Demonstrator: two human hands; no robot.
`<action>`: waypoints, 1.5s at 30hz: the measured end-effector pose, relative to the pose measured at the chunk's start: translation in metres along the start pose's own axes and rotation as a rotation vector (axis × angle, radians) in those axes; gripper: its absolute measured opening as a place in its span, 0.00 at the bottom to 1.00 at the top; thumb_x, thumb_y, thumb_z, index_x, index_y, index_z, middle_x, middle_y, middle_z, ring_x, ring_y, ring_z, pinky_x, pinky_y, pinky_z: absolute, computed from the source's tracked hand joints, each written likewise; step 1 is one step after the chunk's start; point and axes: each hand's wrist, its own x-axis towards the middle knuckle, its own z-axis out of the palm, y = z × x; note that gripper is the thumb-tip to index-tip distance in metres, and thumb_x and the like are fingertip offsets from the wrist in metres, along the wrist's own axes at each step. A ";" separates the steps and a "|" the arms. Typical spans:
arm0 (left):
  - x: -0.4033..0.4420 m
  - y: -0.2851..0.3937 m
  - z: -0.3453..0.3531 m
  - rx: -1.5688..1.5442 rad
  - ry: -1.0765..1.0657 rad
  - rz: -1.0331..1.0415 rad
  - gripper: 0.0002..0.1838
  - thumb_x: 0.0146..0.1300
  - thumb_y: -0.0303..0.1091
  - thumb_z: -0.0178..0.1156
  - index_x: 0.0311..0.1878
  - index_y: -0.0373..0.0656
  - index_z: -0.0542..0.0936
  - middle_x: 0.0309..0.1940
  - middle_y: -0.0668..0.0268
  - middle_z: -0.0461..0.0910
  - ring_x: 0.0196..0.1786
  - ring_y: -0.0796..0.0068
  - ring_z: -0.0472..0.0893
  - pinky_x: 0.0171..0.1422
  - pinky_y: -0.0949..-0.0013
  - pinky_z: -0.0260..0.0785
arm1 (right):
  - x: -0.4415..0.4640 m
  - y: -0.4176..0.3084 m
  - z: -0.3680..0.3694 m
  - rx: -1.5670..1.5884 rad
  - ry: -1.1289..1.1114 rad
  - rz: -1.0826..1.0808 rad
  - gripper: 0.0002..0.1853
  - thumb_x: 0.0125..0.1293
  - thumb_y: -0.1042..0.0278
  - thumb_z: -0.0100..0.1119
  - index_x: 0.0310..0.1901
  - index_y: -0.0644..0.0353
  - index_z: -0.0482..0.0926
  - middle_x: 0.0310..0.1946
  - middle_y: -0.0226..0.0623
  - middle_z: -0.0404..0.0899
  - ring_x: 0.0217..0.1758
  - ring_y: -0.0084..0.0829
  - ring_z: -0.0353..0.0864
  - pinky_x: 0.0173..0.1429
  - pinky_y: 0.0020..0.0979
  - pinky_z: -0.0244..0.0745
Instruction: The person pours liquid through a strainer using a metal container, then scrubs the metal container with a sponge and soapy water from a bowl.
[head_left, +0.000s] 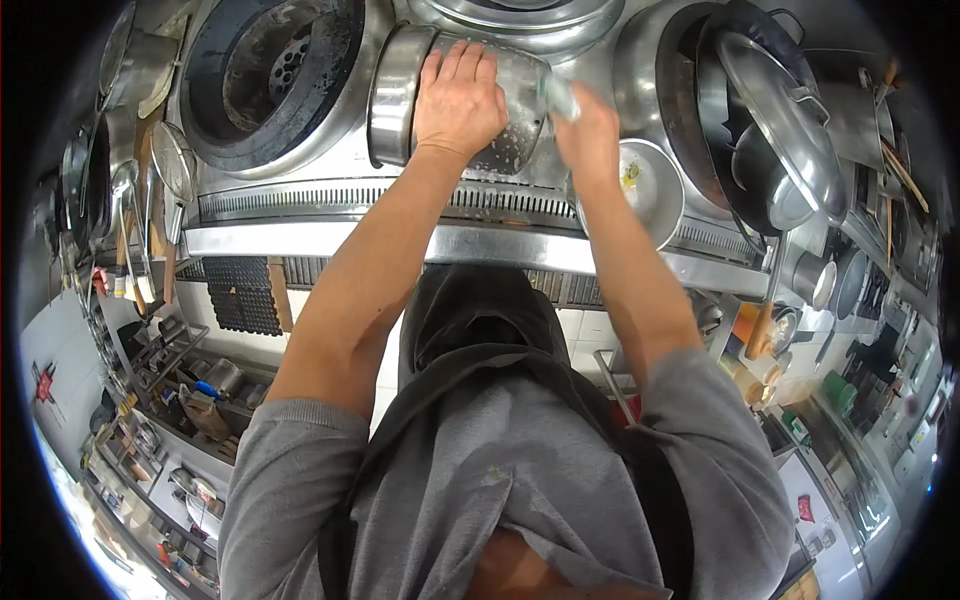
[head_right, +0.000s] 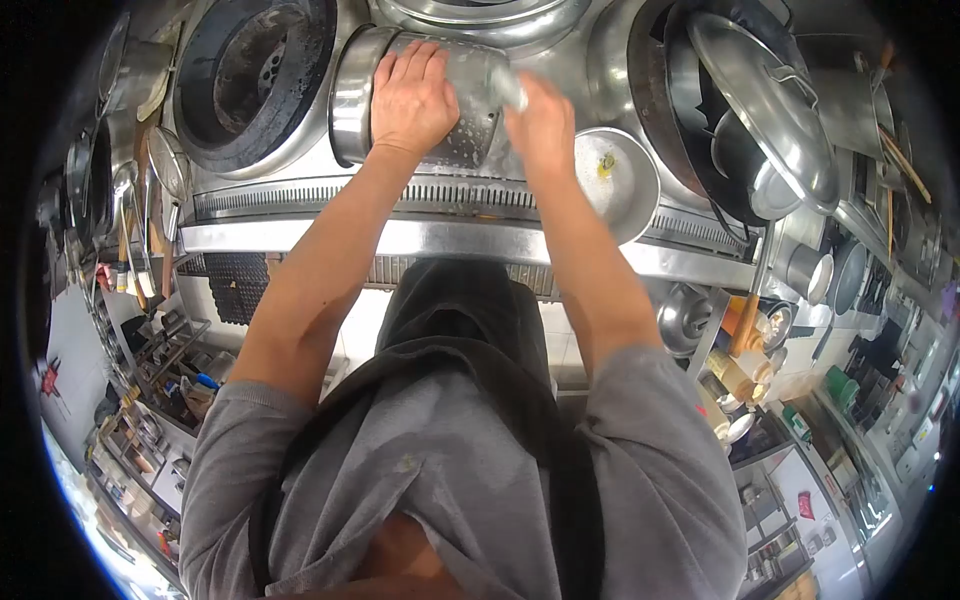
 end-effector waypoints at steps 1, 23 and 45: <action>0.001 -0.002 0.001 0.002 -0.001 0.000 0.17 0.55 0.34 0.56 0.49 0.42 0.79 0.55 0.63 0.79 0.63 0.65 0.74 0.70 0.54 0.58 | -0.016 -0.006 -0.002 0.040 0.005 -0.002 0.16 0.47 0.78 0.67 0.41 0.62 0.78 0.39 0.50 0.80 0.43 0.54 0.79 0.47 0.48 0.74; -0.002 -0.005 0.005 -0.026 0.042 0.017 0.16 0.55 0.31 0.57 0.48 0.43 0.79 0.53 0.64 0.80 0.62 0.65 0.75 0.69 0.54 0.59 | 0.055 -0.028 0.003 -0.161 -0.087 0.087 0.15 0.51 0.74 0.65 0.43 0.62 0.79 0.37 0.50 0.82 0.46 0.50 0.80 0.50 0.44 0.75; -0.002 -0.004 0.006 0.006 0.051 0.023 0.16 0.55 0.31 0.56 0.48 0.44 0.80 0.52 0.66 0.81 0.61 0.67 0.76 0.69 0.55 0.60 | -0.021 -0.008 0.013 0.006 0.145 -0.058 0.18 0.45 0.78 0.67 0.41 0.57 0.76 0.37 0.46 0.79 0.39 0.53 0.80 0.42 0.47 0.76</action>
